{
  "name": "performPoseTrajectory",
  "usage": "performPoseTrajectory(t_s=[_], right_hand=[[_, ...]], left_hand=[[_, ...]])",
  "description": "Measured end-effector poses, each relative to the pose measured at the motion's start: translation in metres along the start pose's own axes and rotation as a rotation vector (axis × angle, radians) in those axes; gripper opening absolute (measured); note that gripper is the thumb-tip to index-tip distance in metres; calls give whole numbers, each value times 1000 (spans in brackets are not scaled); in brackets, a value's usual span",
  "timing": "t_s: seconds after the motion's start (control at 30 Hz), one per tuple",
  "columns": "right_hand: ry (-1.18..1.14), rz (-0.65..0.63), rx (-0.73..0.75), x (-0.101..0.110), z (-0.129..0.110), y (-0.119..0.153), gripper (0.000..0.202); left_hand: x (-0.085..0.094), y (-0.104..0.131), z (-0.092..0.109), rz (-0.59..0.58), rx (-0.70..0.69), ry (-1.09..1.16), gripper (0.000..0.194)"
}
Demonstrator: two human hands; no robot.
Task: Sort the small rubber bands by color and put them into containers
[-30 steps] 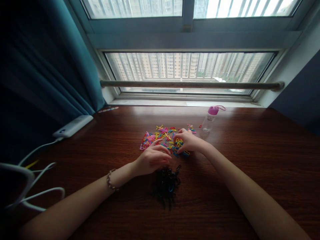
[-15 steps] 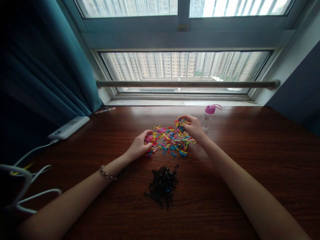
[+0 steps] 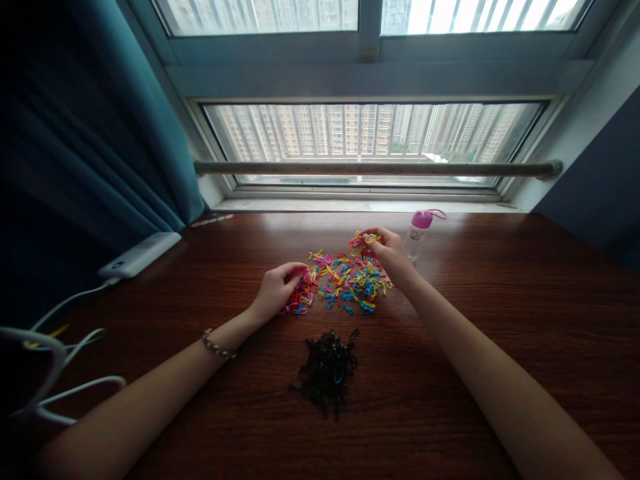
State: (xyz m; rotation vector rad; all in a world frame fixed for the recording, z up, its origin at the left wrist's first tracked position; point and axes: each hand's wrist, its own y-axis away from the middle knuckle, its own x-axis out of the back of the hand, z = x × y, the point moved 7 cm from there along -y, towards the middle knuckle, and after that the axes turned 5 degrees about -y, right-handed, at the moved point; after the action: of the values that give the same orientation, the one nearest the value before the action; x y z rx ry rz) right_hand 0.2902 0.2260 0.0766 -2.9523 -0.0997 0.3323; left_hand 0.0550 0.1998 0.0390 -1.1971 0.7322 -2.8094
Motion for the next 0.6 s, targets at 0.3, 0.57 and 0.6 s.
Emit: performPoseTrajectory(t_s=[0.3,0.57,0.6], right_hand=[[-46,-36,-64,-2,5,2,24],[111,-7,-277,-1,15,7,24],[145,-7,-338,1,20,9,27]], left_hand=[[1,0,-2,28,3,9,21],[1,1,-2,28,2,-8,20],[1,1,-2,29,0,-10,21]])
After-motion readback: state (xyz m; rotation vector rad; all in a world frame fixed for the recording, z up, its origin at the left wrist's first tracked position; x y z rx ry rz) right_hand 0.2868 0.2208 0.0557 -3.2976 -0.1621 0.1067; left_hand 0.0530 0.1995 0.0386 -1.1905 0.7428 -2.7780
